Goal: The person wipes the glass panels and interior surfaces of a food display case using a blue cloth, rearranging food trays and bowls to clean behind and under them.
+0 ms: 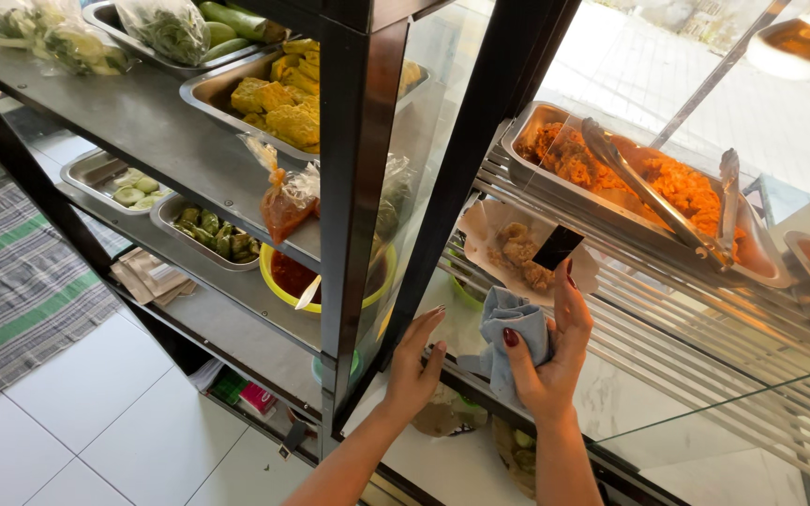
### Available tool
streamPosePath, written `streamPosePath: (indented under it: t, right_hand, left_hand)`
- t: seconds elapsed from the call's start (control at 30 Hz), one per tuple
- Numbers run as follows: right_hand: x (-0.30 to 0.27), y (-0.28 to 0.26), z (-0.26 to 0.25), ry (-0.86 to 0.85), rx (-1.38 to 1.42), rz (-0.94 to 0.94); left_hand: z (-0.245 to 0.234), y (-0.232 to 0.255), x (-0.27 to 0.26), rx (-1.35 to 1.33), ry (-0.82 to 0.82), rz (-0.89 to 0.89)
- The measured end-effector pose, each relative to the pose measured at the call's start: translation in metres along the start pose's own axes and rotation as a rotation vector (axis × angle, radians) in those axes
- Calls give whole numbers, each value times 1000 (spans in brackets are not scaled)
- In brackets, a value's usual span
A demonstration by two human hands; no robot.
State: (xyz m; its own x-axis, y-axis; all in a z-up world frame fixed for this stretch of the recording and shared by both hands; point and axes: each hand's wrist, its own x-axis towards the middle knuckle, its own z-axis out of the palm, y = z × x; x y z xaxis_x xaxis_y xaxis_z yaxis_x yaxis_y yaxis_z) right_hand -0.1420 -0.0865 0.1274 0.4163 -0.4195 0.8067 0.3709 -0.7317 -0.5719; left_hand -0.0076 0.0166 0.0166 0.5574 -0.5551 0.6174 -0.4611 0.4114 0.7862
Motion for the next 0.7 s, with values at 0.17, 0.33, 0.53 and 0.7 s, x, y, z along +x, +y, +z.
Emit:
streamPosePath:
  t: [0.17,0.33,0.53,0.7]
  right_hand:
    - [1,1,5,-14,11,11]
    - [4,0,12,-25,22,6]
    - [6,2,17,-43,38,21]
    - [10,4,21,-65,34,4]
  left_hand:
    - [-7,12,-2,0,111,-86]
    - [-11,9,-1,-20,132,-97]
    - [-12,6,-5,-29,130,-103]
    - [-14,12,-2,-67,101,-165]
